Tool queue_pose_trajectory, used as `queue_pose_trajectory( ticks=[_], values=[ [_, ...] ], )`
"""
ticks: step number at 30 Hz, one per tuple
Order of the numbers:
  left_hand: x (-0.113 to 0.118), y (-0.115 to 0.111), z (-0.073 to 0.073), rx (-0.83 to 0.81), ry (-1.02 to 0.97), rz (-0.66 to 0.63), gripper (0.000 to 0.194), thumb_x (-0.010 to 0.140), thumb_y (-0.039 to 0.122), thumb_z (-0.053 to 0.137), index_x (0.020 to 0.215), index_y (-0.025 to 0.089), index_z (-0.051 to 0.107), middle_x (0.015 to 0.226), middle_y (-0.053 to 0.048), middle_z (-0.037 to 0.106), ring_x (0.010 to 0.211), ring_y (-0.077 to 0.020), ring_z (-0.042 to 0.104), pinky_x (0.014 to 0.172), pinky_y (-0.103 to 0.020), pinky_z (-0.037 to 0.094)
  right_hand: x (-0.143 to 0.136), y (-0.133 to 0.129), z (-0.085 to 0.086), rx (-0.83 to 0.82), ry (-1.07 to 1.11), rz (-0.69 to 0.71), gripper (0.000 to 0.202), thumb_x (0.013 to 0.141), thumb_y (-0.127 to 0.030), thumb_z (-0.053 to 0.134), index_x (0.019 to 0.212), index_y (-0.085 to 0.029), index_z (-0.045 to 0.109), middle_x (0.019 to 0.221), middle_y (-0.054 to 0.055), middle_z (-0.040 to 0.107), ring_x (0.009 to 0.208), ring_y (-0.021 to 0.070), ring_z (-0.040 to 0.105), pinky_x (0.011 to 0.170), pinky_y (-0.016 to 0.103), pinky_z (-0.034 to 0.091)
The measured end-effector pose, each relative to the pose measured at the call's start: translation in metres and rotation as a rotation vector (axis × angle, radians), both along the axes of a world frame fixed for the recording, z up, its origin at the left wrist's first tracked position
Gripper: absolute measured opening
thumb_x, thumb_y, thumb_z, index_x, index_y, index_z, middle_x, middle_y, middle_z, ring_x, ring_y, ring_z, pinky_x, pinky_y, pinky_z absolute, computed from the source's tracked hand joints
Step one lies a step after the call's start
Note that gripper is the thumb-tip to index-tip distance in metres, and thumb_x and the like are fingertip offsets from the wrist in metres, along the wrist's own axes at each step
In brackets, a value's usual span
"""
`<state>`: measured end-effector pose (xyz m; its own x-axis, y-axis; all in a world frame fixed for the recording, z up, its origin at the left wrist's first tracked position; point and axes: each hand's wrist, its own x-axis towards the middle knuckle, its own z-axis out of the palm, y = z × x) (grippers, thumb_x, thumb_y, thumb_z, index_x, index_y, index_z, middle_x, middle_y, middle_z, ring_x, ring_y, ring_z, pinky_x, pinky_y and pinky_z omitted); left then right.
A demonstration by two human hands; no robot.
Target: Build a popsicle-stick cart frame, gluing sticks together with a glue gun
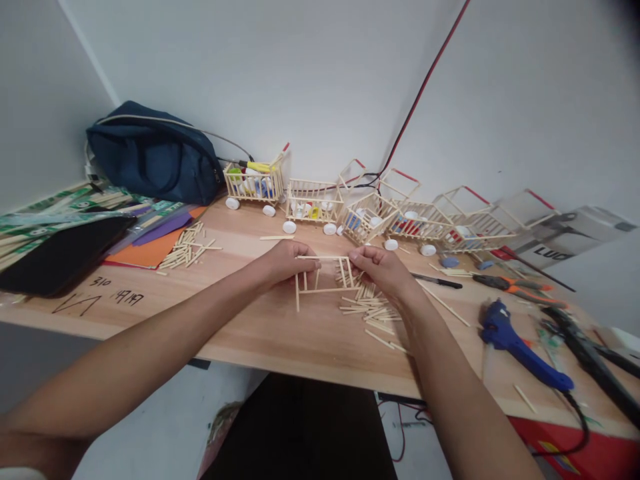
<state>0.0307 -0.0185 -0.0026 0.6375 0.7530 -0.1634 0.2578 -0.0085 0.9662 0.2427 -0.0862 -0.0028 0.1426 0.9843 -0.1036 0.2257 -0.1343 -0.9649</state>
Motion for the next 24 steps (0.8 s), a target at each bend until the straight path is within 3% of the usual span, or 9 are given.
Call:
queue_pose_trajectory(
  ticks=[6,14,20,24],
  values=[
    [-0.001,0.000,0.000,-0.092,-0.109,0.108,0.019,0.072,0.026,0.070,0.084,0.013,0.064,0.065,-0.002,0.066,0.054,-0.0100,0.054,0.051,-0.020,0.037,0.004,0.001,-0.002,0.022,-0.017,-0.010,0.050,0.063,-0.065,0.074,0.070,-0.017,0.061,0.058,-0.003,0.060,0.046,0.0064,0.042,0.044,0.020,0.031],
    [-0.007,0.010,-0.006,0.055,-0.198,0.201,0.024,0.081,0.037,0.061,0.085,0.014,0.063,0.072,-0.002,0.063,0.059,-0.0105,0.055,0.051,-0.021,0.039,0.008,0.000,0.003,0.055,0.032,-0.027,0.050,0.060,-0.065,0.076,0.068,-0.018,0.061,0.058,-0.003,0.059,0.047,0.0070,0.043,0.044,0.021,0.031],
    [-0.008,0.005,-0.004,0.635,0.193,0.108,0.009,0.078,0.023,0.059,0.074,0.016,0.064,0.065,0.000,0.058,0.065,-0.0136,0.051,0.063,-0.025,0.034,0.026,-0.003,0.007,0.059,0.120,-0.025,0.047,0.059,-0.059,0.080,0.068,-0.016,0.061,0.058,-0.004,0.057,0.049,0.0062,0.044,0.045,0.020,0.030],
    [-0.001,-0.002,-0.008,0.861,0.362,0.004,0.008,0.077,0.019,0.058,0.069,0.017,0.059,0.068,-0.003,0.057,0.070,-0.0185,0.050,0.066,-0.029,0.034,0.031,-0.003,0.007,0.111,0.129,-0.073,0.048,0.059,-0.059,0.080,0.072,-0.017,0.063,0.062,-0.002,0.061,0.051,0.0077,0.047,0.046,0.020,0.031]
  ],
)
